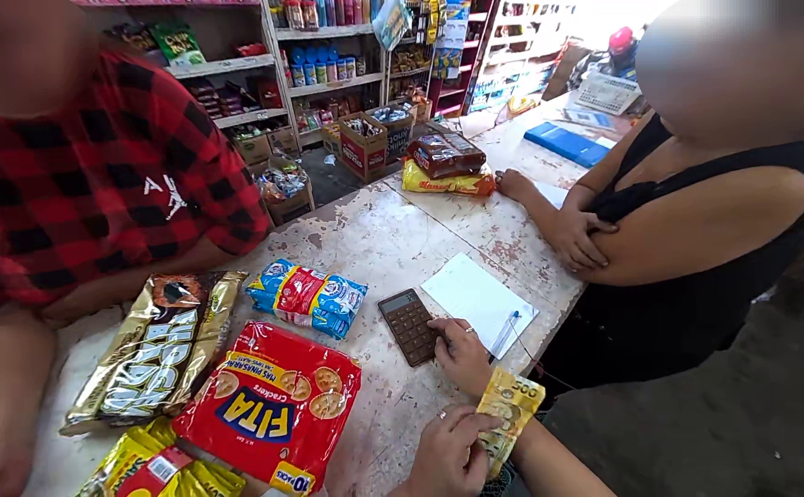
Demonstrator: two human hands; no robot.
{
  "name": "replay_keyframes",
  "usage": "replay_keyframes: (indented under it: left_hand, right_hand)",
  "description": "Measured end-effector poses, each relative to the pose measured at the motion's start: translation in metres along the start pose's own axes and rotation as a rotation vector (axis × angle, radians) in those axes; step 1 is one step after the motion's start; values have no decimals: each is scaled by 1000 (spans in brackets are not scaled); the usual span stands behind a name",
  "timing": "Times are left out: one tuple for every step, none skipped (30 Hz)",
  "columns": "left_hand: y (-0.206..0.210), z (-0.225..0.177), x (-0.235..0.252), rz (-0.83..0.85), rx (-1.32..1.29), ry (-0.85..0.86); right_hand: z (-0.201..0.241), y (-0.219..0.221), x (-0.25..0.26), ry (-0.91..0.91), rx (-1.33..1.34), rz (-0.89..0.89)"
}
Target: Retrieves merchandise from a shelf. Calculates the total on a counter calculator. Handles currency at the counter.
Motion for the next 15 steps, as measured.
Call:
replay_keyframes:
  left_hand:
    - [0,0,0,3,2,8]
    - [-1,1,0,2,1,16]
    - [-1,1,1,2,-2,21]
    - [-1,2,1,3,-9,26]
    - [-1,2,1,3,-13,31]
    - [-1,2,1,2,-16,32]
    - [0,2,1,1,-15,32]
    - [0,2,1,-1,-13,31]
    - [0,2,1,-1,-9,30]
    - [-1,1,1,-1,-8,32]
    - [-1,1,1,0,-7,34]
    - [-1,1,1,2,-7,36]
    - [-1,1,1,3,-4,37]
    - [-1,2,1,4,0,40]
    - [0,2,1,5,0,44]
  right_hand:
    - [-1,0,0,-14,-3,-8]
    - [-1,1,0,-31,-1,-26]
    - [-1,2,-1,-65,11,-63]
    - [-1,4,-1,-113,27,-100]
    - [-2,5,-2,-168,46,-121]
    - [-3,6,-3,-225,63,-125]
    - [-3,6,-3,-273,71,-114]
    - [-2,7,-4,-313,58,-96]
    - [0,7,-4,-346,33,-77]
    - [1,6,-4,-369,5,-61]
    - [3,6,-4,-380,-20,-45]
    - [4,7,-4,-377,-38,-20]
    - [5,7,-3,-366,-58,16]
    - [6,7,-2,-356,-82,56]
    - [7,7,-2,-351,-95,81]
Point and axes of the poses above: each hand's wrist, its own x-axis towards the middle knuckle, its own y-axis out of the palm, z = x × y, the point moved 1 cm from there along x, towards the middle knuckle, and after that the axes turned 5 degrees about y, right-handed, at the moved point
